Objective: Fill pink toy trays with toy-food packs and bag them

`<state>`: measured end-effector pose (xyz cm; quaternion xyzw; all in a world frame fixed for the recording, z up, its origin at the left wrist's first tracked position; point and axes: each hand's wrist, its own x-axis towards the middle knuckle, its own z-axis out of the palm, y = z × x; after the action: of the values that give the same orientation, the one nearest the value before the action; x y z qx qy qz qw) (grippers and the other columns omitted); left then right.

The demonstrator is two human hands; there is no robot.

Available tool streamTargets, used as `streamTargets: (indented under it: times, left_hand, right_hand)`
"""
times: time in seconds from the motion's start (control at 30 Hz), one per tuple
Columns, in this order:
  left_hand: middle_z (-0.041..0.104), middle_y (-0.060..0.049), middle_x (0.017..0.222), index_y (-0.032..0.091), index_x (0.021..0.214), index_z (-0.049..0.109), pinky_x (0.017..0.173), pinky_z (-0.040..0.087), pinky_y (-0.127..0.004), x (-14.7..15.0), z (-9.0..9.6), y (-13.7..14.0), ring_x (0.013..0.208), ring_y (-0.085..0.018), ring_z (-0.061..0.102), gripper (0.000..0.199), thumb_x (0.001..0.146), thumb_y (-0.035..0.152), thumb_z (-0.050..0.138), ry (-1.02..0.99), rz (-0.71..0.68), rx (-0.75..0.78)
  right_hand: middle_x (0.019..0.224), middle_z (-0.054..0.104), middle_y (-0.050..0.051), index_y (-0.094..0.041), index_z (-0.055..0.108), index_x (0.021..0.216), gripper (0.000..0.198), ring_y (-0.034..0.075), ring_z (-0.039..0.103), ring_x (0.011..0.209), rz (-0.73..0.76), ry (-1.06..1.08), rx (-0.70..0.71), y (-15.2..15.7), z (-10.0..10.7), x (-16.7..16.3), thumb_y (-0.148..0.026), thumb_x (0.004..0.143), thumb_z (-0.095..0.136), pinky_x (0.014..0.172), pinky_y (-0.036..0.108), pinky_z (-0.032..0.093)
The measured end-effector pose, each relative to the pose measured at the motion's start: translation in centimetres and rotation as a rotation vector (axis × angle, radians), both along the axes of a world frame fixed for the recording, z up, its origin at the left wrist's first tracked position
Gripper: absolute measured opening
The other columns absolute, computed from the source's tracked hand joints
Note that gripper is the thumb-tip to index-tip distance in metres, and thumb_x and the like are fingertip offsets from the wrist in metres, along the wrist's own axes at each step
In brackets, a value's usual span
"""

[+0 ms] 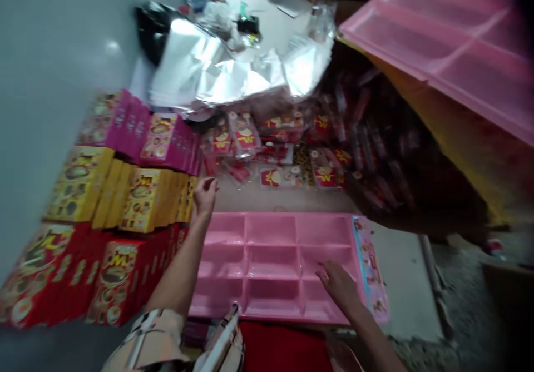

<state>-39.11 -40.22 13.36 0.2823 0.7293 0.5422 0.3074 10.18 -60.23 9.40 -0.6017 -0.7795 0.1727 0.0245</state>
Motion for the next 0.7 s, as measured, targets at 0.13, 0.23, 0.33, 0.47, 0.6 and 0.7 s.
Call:
streamTargets:
  times: [0.13,0.23,0.33,0.47,0.6,0.7]
  left_hand:
    - [0.070,-0.008,0.088,0.013,0.101,0.061,0.068,0.055,-0.026,2.9,3.0,4.9,0.067,-0.013,0.065,0.020,0.093,0.031,0.058,-0.150,-0.010,0.083]
    - [0.071,-0.010,0.093,0.014,0.101,0.062,0.075,0.055,-0.027,5.2,4.0,5.1,0.077,-0.014,0.067,0.014,0.092,0.025,0.061,-0.096,-0.013,0.098]
    - [0.072,-0.007,0.093,0.016,0.095,0.066,0.085,0.053,-0.030,6.1,3.8,1.9,0.086,-0.017,0.067,0.012,0.084,0.016,0.072,0.012,0.032,0.084]
    - [0.071,-0.008,0.110,0.020,0.105,0.070,0.100,0.047,-0.040,4.3,3.3,-7.4,0.108,-0.024,0.062,0.022,0.084,0.013,0.074,0.504,-0.033,0.005]
    - [0.070,-0.009,0.104,0.022,0.098,0.071,0.102,0.044,-0.042,1.5,3.4,-21.7,0.104,-0.025,0.060,0.008,0.092,0.023,0.065,0.704,0.124,-0.088]
    - [0.066,-0.005,0.089,0.021,0.092,0.066,0.084,0.049,-0.035,0.7,2.9,-32.4,0.085,-0.021,0.060,0.018,0.091,0.038,0.068,0.425,0.437,-0.134]
  right_hand:
    - [0.108,0.075,0.013,-0.019,0.072,0.112,0.026,0.029,0.071,0.100,0.133,0.102,0.050,3.3,0.3,-6.0,-0.024,0.093,0.056,0.090,0.041,0.057]
    - [0.110,0.074,0.013,-0.019,0.071,0.116,0.027,0.028,0.070,0.102,0.202,0.155,0.019,4.1,1.3,-9.3,-0.025,0.094,0.055,0.091,0.041,0.057]
    - [0.112,0.073,0.013,-0.020,0.071,0.115,0.031,0.030,0.070,0.106,0.197,0.242,-0.027,2.5,0.7,-9.9,-0.035,0.096,0.051,0.092,0.044,0.057]
    - [0.113,0.075,0.013,-0.022,0.074,0.110,0.040,0.033,0.071,0.107,0.113,0.358,-0.233,-0.1,-1.1,-8.9,-0.051,0.091,0.054,0.095,0.049,0.057]
    - [0.110,0.077,0.014,-0.020,0.076,0.106,0.052,0.035,0.073,0.102,-0.053,0.521,-0.609,0.2,0.3,-12.6,-0.064,0.081,0.064,0.089,0.048,0.059]
    - [0.101,0.078,0.015,-0.015,0.072,0.111,0.063,0.033,0.075,0.092,-0.127,0.751,-0.838,2.2,3.0,-20.2,-0.067,0.075,0.072,0.083,0.044,0.060]
